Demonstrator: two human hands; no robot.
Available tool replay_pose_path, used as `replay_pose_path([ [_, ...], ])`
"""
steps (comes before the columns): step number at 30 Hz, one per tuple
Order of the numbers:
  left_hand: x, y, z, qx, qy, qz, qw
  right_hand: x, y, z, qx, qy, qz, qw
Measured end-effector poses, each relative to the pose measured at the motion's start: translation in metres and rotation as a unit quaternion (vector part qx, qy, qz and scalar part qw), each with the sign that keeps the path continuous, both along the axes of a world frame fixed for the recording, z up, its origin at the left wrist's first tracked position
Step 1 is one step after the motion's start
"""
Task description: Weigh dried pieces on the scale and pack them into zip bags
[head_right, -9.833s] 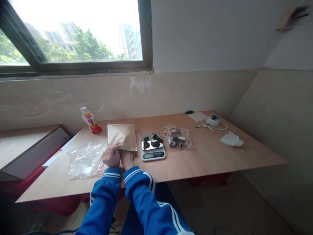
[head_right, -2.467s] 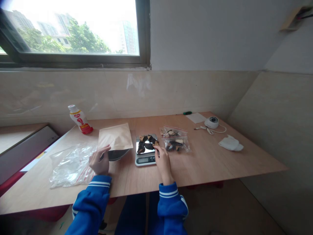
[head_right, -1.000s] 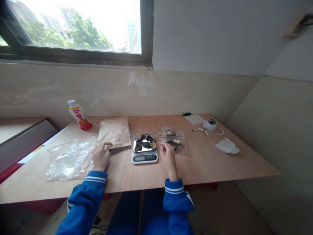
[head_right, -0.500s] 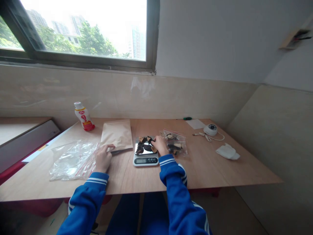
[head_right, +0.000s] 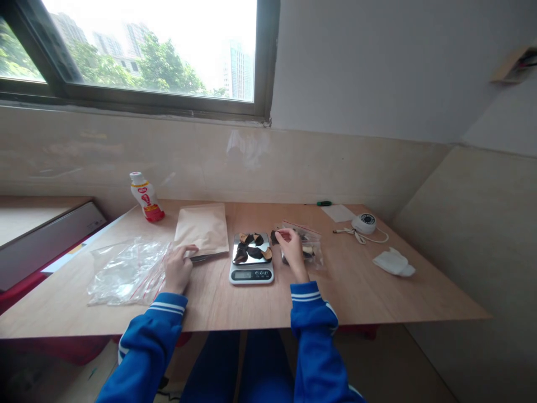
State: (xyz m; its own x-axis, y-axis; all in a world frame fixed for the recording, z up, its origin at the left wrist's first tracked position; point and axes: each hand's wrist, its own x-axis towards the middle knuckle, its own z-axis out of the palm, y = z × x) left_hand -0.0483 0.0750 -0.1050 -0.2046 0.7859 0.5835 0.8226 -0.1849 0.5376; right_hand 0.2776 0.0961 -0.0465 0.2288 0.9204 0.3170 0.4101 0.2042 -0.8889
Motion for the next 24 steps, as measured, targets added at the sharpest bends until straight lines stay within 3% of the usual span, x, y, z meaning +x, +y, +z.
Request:
replay_pose_path([
  [4,0.003,-0.003,0.005,0.000,-0.008,0.005,1.000,0.006,-0.039,-0.011,-0.018,0.054,0.054,0.997],
  [8,0.004,-0.010,0.010,0.023,-0.010,0.039,0.999,0.015,-0.068,-0.028,-0.052,0.026,0.074,0.996],
  [17,0.004,-0.045,0.024,0.118,0.008,0.164,0.979,0.043,-0.091,-0.050,-0.126,-0.026,0.064,0.990],
  [21,-0.003,-0.062,0.040,0.075,0.005,0.264,0.962,0.051,-0.091,-0.057,-0.124,0.005,0.067,0.990],
  [24,-0.027,-0.070,0.048,-0.025,0.005,0.317,0.948,0.054,-0.092,-0.062,-0.114,0.018,0.061,0.991],
])
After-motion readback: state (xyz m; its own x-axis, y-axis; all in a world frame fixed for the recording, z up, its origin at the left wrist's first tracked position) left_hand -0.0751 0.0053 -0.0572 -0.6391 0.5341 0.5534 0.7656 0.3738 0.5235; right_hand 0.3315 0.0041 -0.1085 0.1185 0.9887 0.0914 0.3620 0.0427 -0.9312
